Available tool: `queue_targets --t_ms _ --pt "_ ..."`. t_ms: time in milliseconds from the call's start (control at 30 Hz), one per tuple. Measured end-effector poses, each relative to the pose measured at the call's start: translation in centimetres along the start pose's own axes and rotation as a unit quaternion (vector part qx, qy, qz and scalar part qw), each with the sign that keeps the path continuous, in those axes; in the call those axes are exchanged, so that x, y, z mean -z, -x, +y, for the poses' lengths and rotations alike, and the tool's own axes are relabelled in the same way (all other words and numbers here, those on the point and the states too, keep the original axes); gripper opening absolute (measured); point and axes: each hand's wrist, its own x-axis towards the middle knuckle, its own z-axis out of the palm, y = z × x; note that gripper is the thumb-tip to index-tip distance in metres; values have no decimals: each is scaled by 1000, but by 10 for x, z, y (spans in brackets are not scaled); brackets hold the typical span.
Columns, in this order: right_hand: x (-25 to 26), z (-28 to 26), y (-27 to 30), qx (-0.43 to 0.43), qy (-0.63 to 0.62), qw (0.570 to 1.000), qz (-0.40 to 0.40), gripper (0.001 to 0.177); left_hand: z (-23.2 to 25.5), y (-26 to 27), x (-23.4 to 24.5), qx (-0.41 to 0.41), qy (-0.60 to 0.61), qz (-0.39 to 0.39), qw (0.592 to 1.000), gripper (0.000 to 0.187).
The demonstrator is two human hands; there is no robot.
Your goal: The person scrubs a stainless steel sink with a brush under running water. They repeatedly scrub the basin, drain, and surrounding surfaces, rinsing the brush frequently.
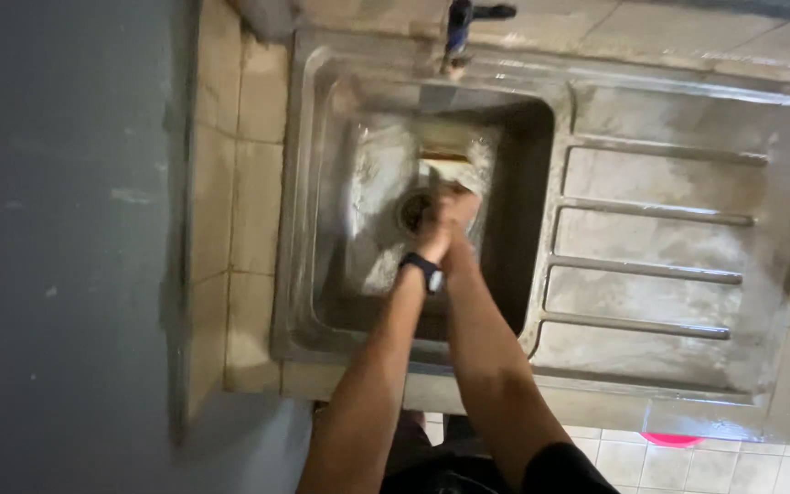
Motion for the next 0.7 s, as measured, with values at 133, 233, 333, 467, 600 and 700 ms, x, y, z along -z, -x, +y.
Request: queue_targets --t_ms 133,233,333,467,600,700 --pt "79 -4 5 -127 -82 985 83 32 3 -12 -87 -14 47 -76 996 130" --pt "123 -31 -5 -218 -145 955 139 39 17 31 -64 -98 -68 -15 993 93" --pt "123 7 -35 -179 -197 950 162 38 125 170 -47 -114 -49 -36 992 109" --pt "161 -42 10 -139 -181 960 161 39 139 193 -43 -126 -37 -50 990 112" --pt "131 -23 -23 -207 -187 954 109 37 124 157 -44 -94 -46 -21 994 108" --pt "106 -6 -48 -226 -186 954 72 41 96 95 -48 -74 -54 -8 996 111"
